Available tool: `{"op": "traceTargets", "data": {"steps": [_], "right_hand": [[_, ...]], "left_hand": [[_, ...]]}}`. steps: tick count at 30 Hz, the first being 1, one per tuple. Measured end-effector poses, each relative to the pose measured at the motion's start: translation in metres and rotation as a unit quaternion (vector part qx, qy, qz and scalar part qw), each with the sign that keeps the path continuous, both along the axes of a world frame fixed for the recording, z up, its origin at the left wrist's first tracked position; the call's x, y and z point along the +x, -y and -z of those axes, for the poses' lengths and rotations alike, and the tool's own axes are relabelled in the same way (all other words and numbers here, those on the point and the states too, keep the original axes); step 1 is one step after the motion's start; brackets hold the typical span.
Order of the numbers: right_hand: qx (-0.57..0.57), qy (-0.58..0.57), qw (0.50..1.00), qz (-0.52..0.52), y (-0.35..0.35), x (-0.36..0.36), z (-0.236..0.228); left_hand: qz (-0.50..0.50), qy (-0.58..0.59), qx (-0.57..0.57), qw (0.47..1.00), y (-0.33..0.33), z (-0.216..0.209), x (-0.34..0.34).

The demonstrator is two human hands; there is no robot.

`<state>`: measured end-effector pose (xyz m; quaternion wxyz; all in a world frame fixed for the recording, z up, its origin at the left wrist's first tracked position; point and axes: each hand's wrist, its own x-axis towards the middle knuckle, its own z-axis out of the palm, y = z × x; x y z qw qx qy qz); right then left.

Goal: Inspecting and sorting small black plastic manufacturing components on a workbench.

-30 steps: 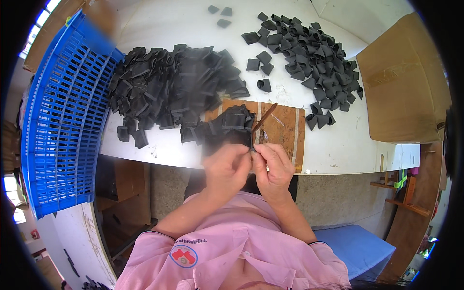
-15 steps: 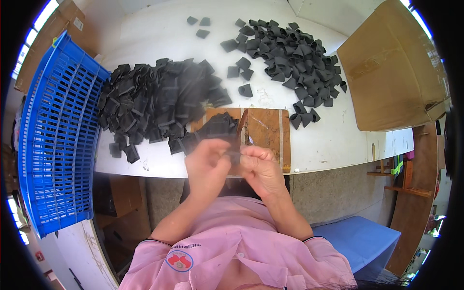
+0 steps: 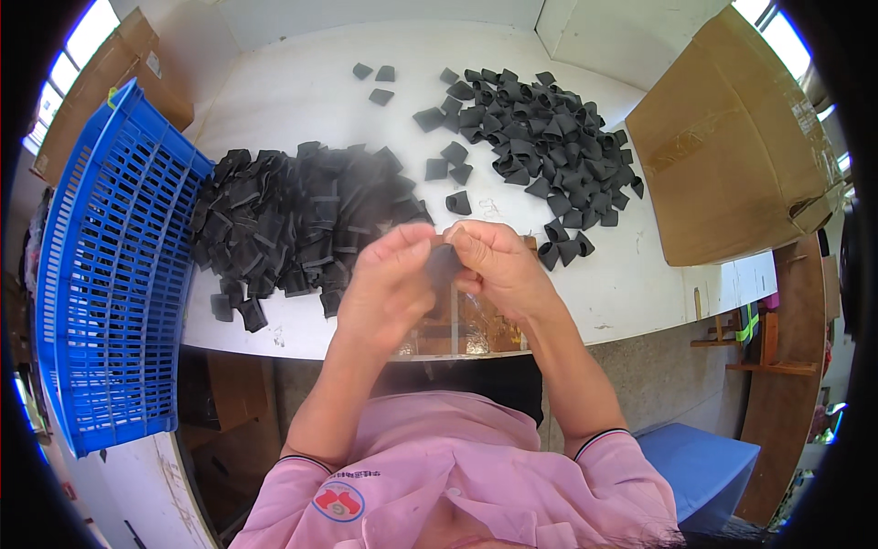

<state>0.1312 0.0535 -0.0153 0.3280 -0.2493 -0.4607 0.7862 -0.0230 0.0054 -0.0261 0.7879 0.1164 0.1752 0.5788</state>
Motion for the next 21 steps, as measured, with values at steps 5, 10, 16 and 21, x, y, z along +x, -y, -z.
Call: {"op": "traceTargets", "data": {"steps": [5,10,16,21], "right_hand": [[0.105,0.071,0.991,0.045,0.001,0.002,0.0],[0.477,0.194,0.804,0.297,0.028,0.003,-0.006],[0.524,0.206,0.756,0.334,0.034,-0.014,-0.015],[0.601,0.238,0.667,0.371,0.025,-0.019,-0.018]], "left_hand": [[-0.189,-0.424,0.114,0.879,0.003,-0.018,0.014],[-0.259,-0.504,0.303,0.766,-0.003,-0.022,0.011],[-0.298,-0.27,0.217,0.889,0.002,-0.021,0.023],[-0.292,-0.137,0.096,0.942,0.009,-0.024,0.025]]}}
